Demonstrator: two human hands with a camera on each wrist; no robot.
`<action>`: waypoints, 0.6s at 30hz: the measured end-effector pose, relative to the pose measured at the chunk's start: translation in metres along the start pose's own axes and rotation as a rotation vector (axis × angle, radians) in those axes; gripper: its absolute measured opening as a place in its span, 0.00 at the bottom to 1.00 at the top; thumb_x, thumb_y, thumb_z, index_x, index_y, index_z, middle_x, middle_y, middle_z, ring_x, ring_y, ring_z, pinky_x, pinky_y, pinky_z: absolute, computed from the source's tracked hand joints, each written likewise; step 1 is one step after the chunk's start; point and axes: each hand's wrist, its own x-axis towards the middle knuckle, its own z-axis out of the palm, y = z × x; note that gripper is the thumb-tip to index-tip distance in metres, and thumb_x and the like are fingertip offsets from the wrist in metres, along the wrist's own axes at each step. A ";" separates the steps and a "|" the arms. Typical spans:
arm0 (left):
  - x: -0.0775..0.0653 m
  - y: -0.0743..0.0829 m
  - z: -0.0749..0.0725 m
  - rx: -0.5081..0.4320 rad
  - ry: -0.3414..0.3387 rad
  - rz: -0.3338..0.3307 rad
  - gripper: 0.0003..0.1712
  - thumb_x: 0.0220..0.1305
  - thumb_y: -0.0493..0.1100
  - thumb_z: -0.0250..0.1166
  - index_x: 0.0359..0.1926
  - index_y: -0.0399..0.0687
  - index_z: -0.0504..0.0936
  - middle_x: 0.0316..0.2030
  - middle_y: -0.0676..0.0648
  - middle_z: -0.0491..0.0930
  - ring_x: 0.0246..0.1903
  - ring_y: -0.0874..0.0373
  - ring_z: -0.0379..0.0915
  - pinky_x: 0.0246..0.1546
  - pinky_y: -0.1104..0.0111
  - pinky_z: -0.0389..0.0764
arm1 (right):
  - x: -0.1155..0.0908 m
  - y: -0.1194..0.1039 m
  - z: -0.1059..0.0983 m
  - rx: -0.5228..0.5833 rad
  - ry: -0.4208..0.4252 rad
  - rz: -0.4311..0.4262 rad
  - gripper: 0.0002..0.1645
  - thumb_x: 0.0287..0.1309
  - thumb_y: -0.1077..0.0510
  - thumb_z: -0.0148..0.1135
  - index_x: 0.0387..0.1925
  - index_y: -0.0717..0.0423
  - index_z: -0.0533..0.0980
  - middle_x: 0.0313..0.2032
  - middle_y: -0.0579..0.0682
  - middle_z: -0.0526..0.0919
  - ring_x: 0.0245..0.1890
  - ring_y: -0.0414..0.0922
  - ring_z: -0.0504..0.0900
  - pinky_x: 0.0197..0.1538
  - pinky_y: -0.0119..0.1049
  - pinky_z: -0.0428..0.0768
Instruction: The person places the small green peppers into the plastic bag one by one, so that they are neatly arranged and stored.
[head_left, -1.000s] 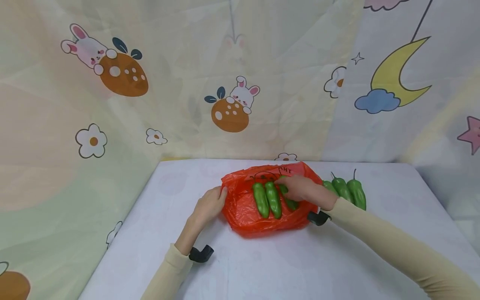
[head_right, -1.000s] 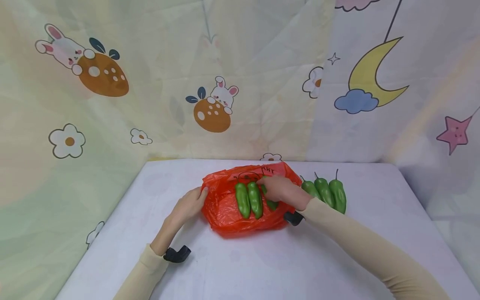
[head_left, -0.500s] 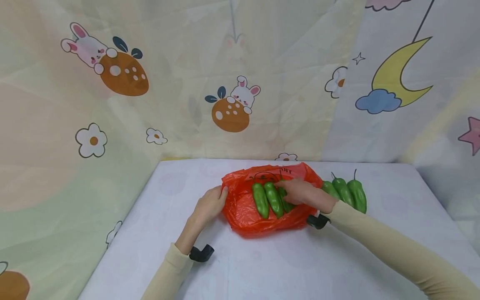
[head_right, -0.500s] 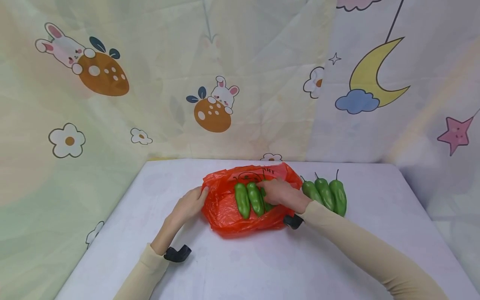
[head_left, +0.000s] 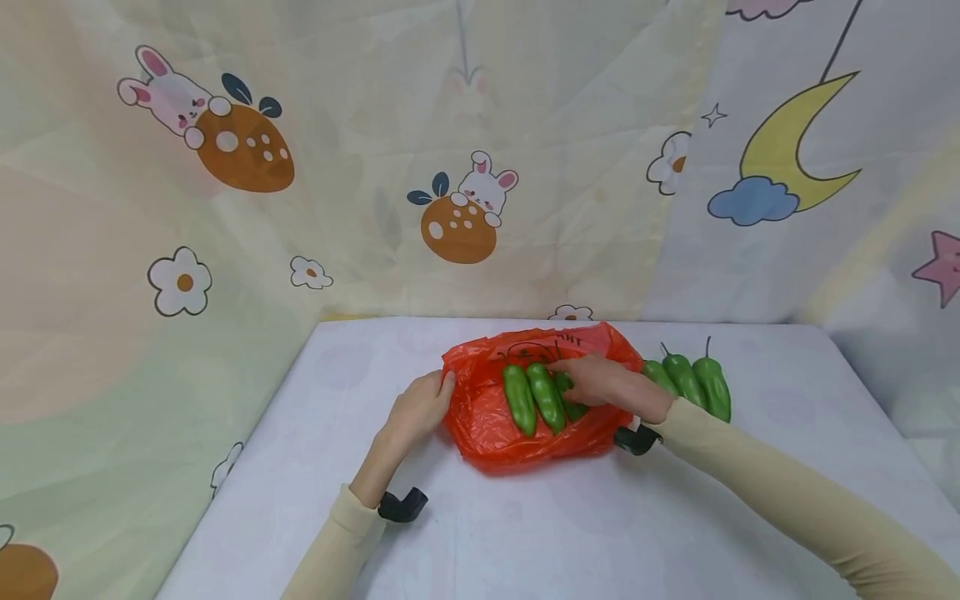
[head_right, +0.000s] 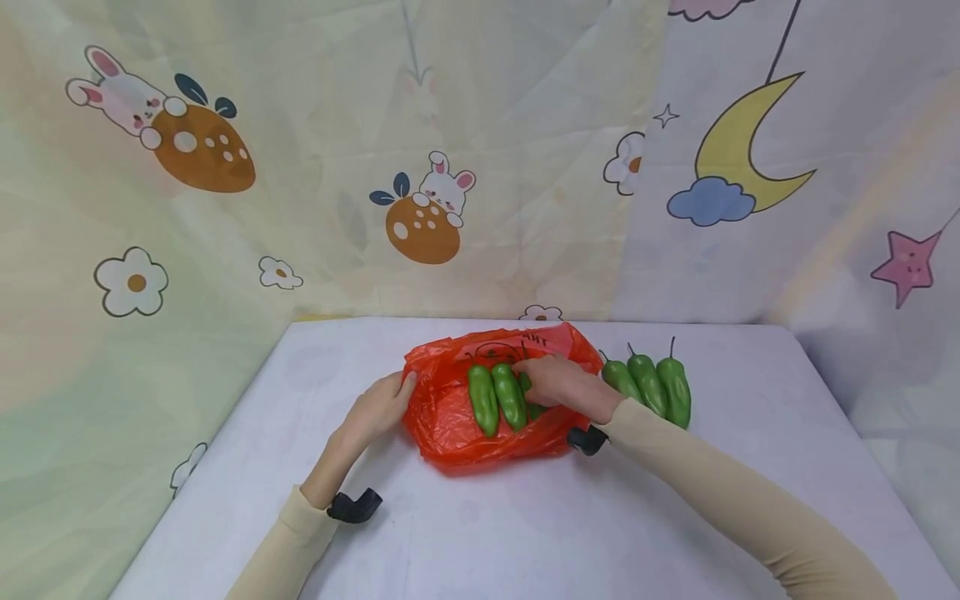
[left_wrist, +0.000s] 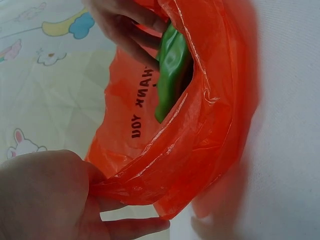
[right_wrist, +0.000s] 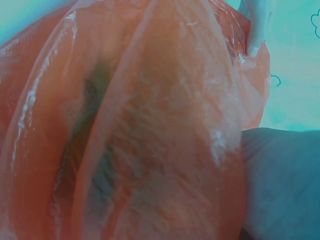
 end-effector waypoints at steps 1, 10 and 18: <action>0.000 0.000 0.000 -0.003 -0.001 0.003 0.22 0.79 0.54 0.44 0.43 0.47 0.79 0.26 0.49 0.74 0.28 0.56 0.71 0.28 0.68 0.74 | -0.001 0.000 0.000 -0.001 -0.001 -0.001 0.35 0.64 0.55 0.65 0.71 0.48 0.67 0.62 0.57 0.78 0.53 0.54 0.73 0.51 0.46 0.80; -0.002 -0.001 -0.001 -0.004 0.003 0.004 0.22 0.79 0.55 0.43 0.39 0.49 0.78 0.25 0.48 0.73 0.27 0.55 0.70 0.27 0.67 0.73 | -0.011 0.000 -0.009 0.032 0.020 -0.074 0.39 0.59 0.51 0.71 0.70 0.51 0.69 0.64 0.56 0.77 0.57 0.53 0.77 0.57 0.53 0.80; -0.001 0.000 0.000 0.001 0.001 0.004 0.22 0.79 0.55 0.44 0.44 0.47 0.80 0.27 0.49 0.74 0.29 0.55 0.71 0.29 0.66 0.74 | -0.018 -0.002 -0.021 0.062 0.015 -0.092 0.48 0.53 0.42 0.75 0.72 0.50 0.67 0.67 0.57 0.73 0.64 0.56 0.72 0.59 0.56 0.79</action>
